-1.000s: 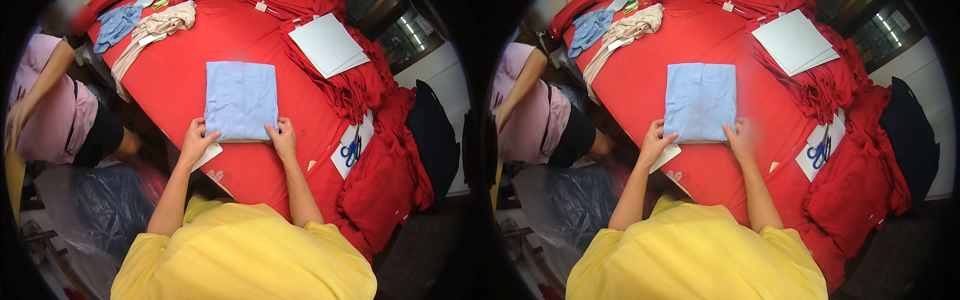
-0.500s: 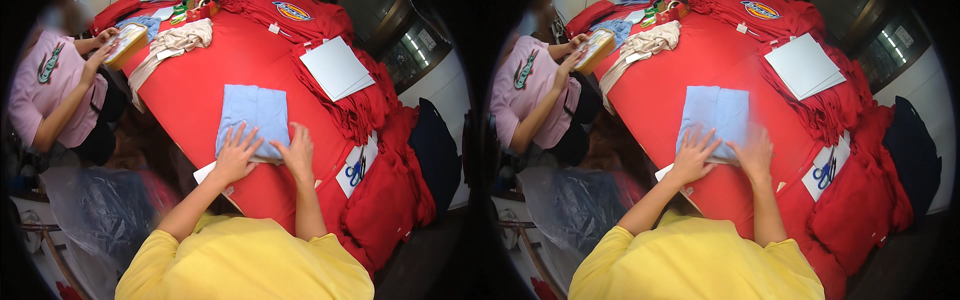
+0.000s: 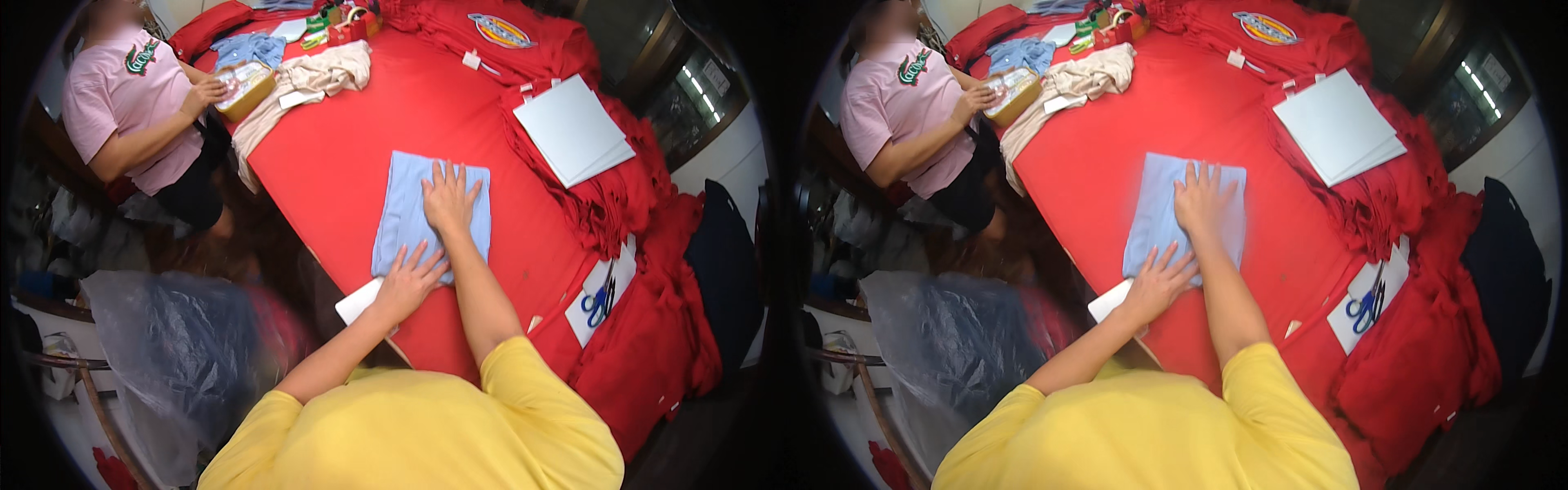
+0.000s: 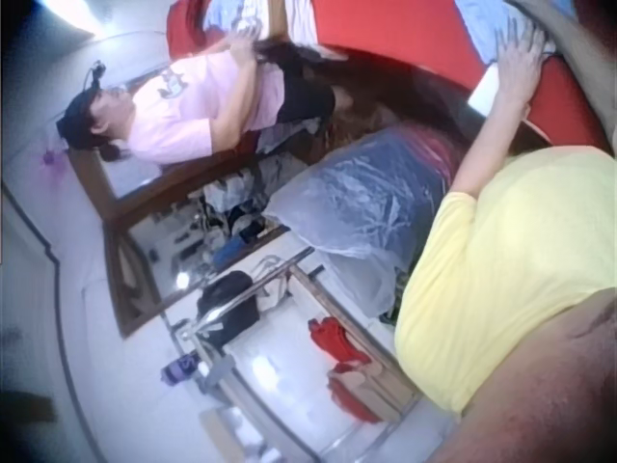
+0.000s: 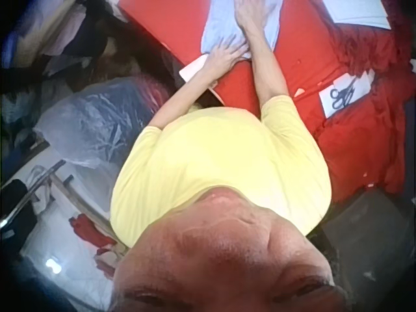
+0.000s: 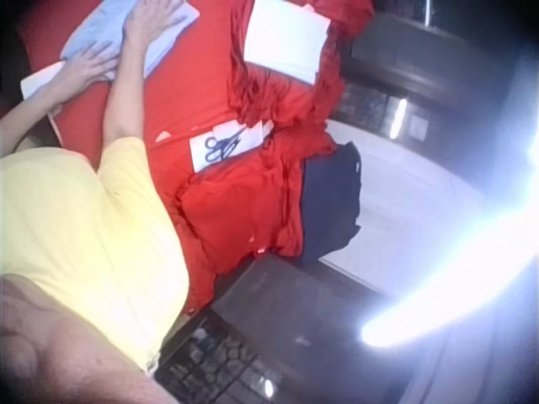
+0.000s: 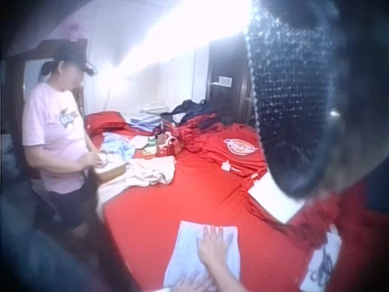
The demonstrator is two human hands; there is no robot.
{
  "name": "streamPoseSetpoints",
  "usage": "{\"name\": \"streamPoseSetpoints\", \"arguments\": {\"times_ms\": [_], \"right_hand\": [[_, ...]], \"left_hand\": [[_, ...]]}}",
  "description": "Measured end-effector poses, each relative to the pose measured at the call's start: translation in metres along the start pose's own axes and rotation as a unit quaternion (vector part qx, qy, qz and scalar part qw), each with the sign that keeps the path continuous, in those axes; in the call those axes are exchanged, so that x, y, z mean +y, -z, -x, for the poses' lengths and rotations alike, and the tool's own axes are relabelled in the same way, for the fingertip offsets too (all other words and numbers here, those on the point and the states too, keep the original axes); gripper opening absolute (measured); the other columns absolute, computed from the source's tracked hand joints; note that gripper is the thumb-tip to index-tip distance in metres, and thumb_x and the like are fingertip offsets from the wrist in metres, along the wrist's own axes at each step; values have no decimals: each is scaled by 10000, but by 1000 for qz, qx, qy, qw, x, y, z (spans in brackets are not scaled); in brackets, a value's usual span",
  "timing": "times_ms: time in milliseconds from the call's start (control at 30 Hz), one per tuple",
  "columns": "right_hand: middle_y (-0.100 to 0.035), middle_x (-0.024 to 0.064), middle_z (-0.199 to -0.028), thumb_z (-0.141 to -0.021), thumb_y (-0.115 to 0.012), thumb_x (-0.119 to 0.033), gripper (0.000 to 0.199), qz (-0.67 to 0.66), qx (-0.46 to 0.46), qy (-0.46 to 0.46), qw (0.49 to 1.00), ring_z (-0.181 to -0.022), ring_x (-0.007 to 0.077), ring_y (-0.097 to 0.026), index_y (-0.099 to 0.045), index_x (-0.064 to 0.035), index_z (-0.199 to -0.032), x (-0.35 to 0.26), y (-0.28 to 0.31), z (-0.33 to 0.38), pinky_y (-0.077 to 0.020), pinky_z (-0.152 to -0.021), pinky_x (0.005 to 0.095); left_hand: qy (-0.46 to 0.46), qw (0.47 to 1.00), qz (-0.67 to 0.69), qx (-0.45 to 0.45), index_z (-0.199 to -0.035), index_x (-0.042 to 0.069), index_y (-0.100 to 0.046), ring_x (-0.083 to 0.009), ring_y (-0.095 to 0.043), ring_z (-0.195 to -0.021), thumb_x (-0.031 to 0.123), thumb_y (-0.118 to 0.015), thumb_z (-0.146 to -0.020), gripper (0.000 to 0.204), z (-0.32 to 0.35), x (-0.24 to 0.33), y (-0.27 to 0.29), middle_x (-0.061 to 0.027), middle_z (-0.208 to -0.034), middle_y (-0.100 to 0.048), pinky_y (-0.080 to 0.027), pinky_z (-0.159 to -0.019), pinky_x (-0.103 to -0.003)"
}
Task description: The person folds a light blue button-down shirt over a white board and then folds a beige button-down shirt.
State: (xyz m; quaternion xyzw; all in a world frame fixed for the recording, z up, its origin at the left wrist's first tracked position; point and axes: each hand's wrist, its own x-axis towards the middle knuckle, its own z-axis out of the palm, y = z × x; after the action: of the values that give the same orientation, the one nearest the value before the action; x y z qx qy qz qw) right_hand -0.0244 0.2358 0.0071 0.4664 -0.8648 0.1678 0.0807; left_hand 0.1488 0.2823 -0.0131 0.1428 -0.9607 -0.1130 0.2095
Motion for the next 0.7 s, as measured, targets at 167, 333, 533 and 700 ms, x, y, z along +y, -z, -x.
{"name": "streamPoseSetpoints", "arguments": {"times_ms": [167,333,533,700], "right_hand": [[-398,134,-1456,-940,-507,-266,432,-225,70,11,972,-1383,325,-294,-495,-101,-1339,28,5,-2,-173,-1101,595],[-398,120,-1454,-950,-490,-201,414,-34,14,68,997,-1370,328,-308,-487,-119,-1356,46,52,108,-194,-1109,560],[-379,130,-1454,-952,-508,-241,437,-14,23,59,998,-1323,322,-359,-461,-123,-1370,51,38,135,-237,-1084,586],[-330,163,-1473,-918,-567,-266,512,-65,26,85,994,-1346,387,-295,-432,-127,-1393,51,39,133,-231,-1104,557]], "left_hand": [[3,999,36,8,-1333,200,-529,-301,-371,-1353,272,-648,-854,498,0,2,1,-13,-1399,-491,-296,-1081,-552],[17,999,47,-3,-1304,177,-558,-288,-353,-1365,296,-652,-852,476,2,1,5,-21,-1424,-468,-279,-1103,-518],[195,968,156,6,-1381,92,-447,-350,-373,-1341,265,-679,-846,608,-11,-19,53,-190,-1424,-422,-329,-1085,-433],[360,918,164,-22,-1451,41,-269,-400,-500,-1186,224,-668,-846,748,-3,-42,73,-276,-1272,-501,-398,-1008,-453]]}}
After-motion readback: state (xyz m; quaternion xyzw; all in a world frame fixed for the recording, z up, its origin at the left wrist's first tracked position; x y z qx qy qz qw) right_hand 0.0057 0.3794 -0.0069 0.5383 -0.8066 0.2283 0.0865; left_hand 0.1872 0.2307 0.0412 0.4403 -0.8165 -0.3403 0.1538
